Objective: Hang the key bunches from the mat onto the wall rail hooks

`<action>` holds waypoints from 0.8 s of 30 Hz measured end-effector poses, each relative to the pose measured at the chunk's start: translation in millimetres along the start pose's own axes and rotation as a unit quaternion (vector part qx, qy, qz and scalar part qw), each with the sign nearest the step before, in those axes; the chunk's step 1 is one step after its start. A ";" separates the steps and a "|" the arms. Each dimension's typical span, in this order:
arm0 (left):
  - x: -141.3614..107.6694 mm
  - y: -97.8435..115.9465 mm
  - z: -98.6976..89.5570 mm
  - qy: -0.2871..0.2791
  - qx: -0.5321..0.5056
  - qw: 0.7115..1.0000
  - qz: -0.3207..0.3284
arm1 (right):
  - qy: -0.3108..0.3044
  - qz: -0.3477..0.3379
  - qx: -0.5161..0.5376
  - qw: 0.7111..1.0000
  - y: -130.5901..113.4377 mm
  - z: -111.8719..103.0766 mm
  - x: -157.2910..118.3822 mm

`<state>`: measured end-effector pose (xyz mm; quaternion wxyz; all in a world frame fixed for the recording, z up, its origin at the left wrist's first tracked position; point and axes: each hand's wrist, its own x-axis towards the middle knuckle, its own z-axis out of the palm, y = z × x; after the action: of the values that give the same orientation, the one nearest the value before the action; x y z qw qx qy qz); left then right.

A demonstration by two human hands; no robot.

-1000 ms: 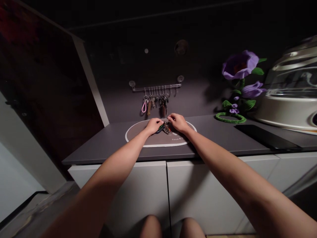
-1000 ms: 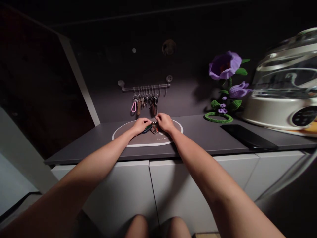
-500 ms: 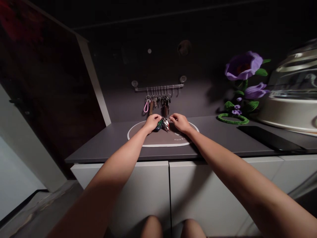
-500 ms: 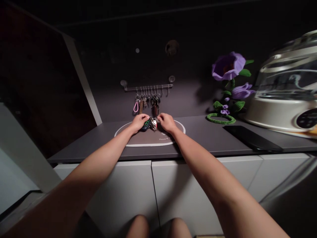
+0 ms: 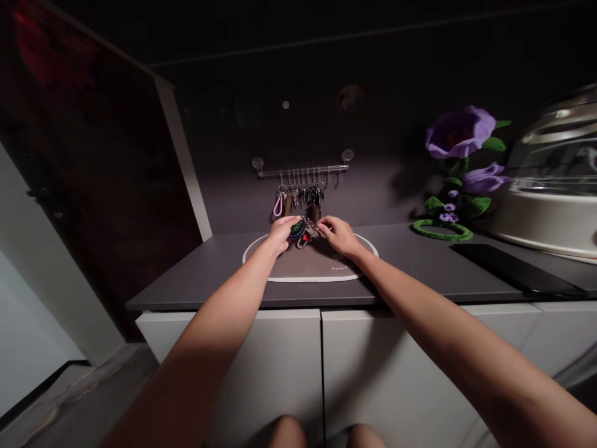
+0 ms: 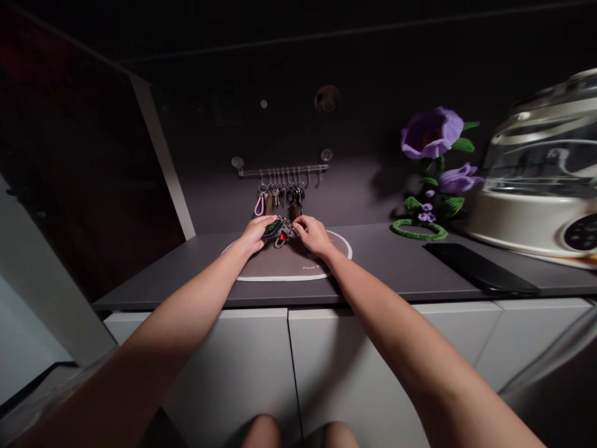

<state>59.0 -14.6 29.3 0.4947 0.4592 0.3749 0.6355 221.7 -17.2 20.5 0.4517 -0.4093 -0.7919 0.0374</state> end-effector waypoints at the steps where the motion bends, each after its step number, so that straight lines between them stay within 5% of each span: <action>1: -1.0 1.2 0.4 -0.003 -0.005 1.000 -0.005 | 0.004 -0.007 0.002 1.000 -0.3 0.0 0.0; 24: -4.6 1.5 0.1 -0.120 0.025 0.993 0.000 | 0.054 -0.040 -0.007 0.998 8.5 4.4 4.3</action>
<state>59.1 -19.4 29.8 0.5246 0.5440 0.3286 0.5665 222.5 -7.3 17.2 0.4916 -0.3817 -0.7827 -0.0086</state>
